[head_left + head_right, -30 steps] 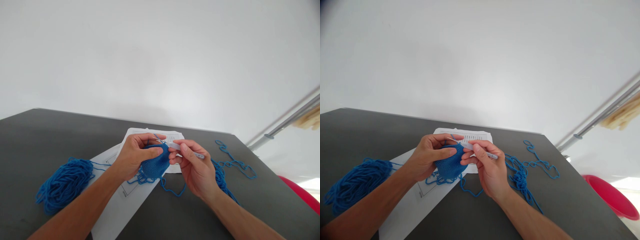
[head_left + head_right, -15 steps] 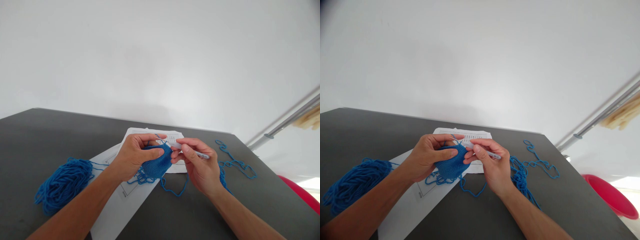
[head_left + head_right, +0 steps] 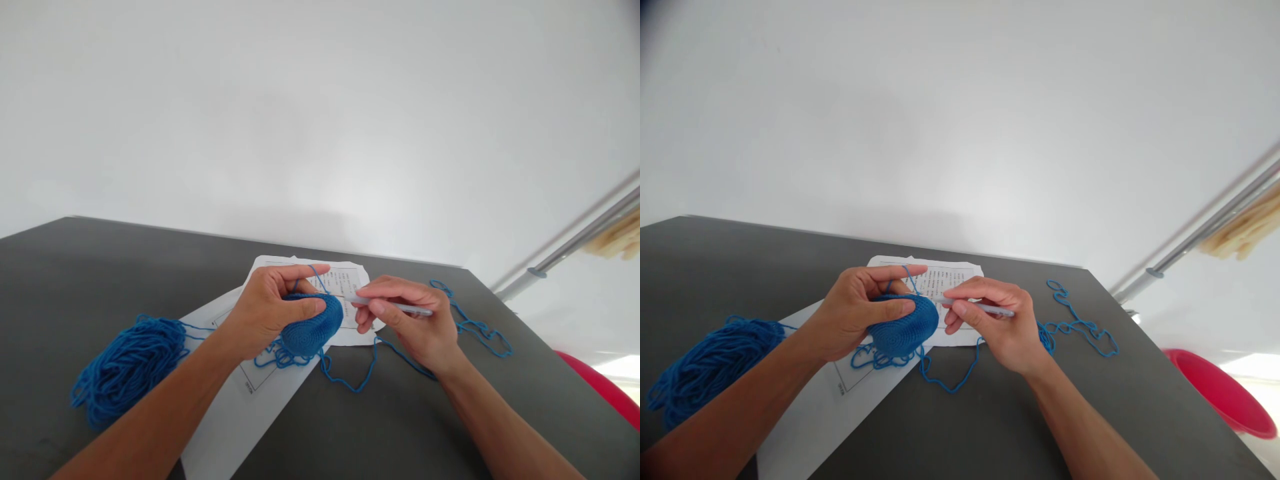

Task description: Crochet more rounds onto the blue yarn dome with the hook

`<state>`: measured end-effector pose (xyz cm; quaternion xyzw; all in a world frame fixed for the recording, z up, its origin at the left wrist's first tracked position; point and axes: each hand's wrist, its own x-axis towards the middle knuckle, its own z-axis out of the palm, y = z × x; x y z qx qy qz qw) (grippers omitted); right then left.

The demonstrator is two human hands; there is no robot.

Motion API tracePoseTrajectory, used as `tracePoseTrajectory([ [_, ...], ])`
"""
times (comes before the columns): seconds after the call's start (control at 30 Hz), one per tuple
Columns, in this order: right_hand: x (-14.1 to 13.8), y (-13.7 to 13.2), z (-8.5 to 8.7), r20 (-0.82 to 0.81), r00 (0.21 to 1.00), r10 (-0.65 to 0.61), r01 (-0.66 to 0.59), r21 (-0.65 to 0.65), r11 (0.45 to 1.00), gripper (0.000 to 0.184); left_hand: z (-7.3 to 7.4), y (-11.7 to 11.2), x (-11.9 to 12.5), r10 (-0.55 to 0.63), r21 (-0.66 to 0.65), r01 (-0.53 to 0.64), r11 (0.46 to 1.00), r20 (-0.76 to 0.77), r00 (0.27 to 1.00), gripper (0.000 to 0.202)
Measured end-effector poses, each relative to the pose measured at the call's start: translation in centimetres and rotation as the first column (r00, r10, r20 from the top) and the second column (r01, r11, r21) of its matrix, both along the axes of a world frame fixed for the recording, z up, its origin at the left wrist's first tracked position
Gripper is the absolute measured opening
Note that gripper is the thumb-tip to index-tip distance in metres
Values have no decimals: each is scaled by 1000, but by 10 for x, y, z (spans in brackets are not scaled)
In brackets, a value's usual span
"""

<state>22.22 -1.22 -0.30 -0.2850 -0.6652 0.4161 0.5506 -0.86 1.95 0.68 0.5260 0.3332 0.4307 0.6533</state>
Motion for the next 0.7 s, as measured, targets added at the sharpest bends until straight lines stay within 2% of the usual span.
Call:
tracePoseTrajectory([
  [0.4, 3, -3, 15, 112, 993, -45, 27, 150, 988, 20, -1, 2, -2, 43, 52, -42, 998, -14, 999, 59],
  [0.7, 0, -4, 15, 225, 961, -162, 82, 326, 942, 24, 0, 2, 0, 193, 302, -119, 946, -227, 954, 53],
])
